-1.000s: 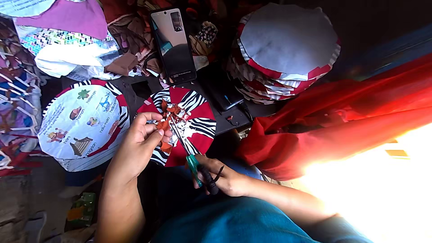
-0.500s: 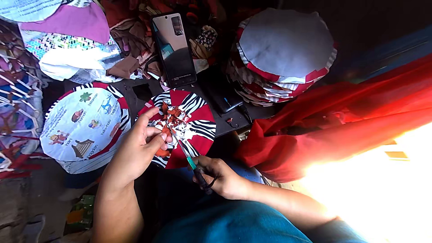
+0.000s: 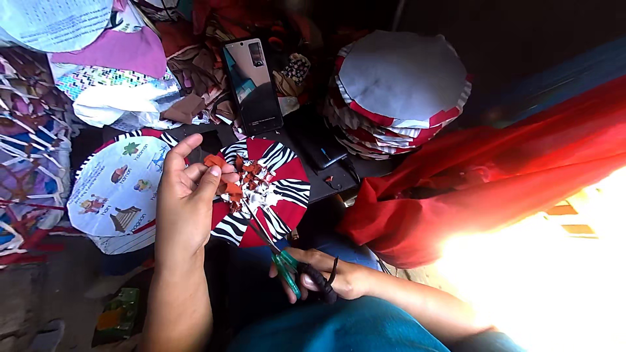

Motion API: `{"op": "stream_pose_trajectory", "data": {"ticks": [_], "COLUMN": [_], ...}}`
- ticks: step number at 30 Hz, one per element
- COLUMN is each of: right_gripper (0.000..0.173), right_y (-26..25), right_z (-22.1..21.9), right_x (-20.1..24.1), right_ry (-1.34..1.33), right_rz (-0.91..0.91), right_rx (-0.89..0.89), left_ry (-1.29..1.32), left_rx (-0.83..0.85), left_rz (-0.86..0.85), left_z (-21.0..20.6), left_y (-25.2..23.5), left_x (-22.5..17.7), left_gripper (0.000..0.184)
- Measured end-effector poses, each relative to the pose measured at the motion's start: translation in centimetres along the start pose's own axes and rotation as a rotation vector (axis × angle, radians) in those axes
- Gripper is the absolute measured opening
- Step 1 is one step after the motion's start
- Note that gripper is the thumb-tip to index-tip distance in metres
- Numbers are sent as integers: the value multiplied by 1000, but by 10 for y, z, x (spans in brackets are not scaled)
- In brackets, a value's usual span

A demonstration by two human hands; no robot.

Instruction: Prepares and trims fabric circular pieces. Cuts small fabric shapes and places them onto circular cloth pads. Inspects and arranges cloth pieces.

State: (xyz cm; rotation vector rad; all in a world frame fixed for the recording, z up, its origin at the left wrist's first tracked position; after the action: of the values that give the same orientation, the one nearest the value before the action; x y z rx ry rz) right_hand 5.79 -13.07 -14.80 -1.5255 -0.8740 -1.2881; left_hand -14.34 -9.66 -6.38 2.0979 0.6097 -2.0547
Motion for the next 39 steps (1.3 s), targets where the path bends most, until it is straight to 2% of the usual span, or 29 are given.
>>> {"op": "stream_pose_trajectory", "data": {"ticks": [5, 12, 15, 17, 20, 22, 25, 26, 29, 33, 39], "right_gripper": [72, 53, 50, 52, 52, 52, 54, 54, 51, 48, 31], "right_y": [-6, -14, -14, -14, -13, -13, -12, -12, -11, -12, -11], "right_z": [-4, 1, 1, 0, -2, -2, 1, 3, 5, 7, 10], "right_x": [-9, -6, -4, -3, -6, -7, -6, -7, -7, -7, -7], "right_ry": [-173, -188, -183, -223, -370, -438, -455, -451, -429, -386, -293], "right_rz": [-3, 76, 132, 159, 185, 203, 202, 202, 204, 201, 146], "right_rx": [-56, -210, -194, -157, -87, -67, -98, -107, -125, -152, -232], "left_ry": [142, 223, 238, 320, 469, 542, 529, 505, 446, 302, 183], "left_rx": [-58, -47, 68, 202, 407, 464, 351, 306, 242, 281, 221], "left_rz": [-59, -7, 54, 112, 174, 193, 219, 223, 229, 192, 135], "left_z": [-5, -4, -4, -7, -11, -13, -11, -10, -9, -13, -1], "left_y": [13, 30, 29, 28, 28, 29, 32, 32, 32, 34, 29], "left_x": [3, 20, 27, 31, 34, 35, 35, 35, 34, 34, 32], "left_gripper": [47, 41, 45, 45, 57, 49, 21, 18, 21, 22, 22]}}
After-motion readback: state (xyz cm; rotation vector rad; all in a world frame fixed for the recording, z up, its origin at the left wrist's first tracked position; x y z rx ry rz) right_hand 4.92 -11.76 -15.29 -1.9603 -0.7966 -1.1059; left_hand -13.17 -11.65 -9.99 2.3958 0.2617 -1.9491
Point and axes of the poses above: each hand's wrist, its own y-axis away from the middle knuckle, its own z-axis out of the back of the hand, x = y × z, the point moved 5 cm from there along -y, towards the middle knuckle, and after that the axes turned 14 degrees about y, right-handed, at the moved point
